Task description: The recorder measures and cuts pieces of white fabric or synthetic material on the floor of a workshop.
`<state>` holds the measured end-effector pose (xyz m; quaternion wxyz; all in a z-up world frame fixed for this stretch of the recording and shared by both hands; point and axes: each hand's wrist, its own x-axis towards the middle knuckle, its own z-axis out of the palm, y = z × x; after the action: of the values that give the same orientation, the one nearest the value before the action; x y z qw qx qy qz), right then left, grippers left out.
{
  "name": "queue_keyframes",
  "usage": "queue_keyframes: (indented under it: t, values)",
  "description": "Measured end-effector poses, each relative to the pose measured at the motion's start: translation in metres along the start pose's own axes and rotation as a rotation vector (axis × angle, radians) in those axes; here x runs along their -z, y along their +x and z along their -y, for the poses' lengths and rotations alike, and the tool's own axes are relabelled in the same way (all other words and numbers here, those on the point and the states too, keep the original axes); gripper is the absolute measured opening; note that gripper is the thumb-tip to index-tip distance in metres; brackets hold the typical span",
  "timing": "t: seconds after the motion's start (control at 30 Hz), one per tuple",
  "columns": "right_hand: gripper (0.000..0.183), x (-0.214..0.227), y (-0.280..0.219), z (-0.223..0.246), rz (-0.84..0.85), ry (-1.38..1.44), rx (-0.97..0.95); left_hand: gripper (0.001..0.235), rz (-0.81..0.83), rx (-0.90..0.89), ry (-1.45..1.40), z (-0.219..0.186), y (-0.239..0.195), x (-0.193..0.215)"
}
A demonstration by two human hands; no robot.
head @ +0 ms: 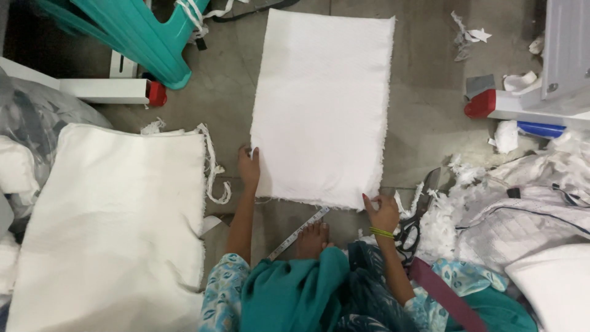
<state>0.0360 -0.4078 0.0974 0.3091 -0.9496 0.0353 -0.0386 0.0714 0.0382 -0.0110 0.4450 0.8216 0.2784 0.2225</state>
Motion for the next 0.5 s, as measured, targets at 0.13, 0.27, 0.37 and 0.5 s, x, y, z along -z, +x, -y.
queue_keyframes:
  t: [0.13,0.27,0.37,0.5]
  values:
    - [0.046,-0.010,-0.002,0.011,-0.089,-0.164,0.108,0.045,0.044,0.192,0.008,-0.006,-0.037,0.036]
    - [0.037,-0.054,-0.003,-0.058,-0.088,-0.214,0.143,0.051,0.080,0.272,0.138,0.007,-0.060,0.041]
    - [0.025,-0.086,-0.001,-0.123,-0.167,0.151,0.227,0.058,0.089,0.266,0.174,0.004,-0.071,0.037]
    - [0.028,-0.090,0.004,-0.150,-0.100,0.318,-0.220,0.064,-0.001,0.087,0.175,0.001,-0.073,0.025]
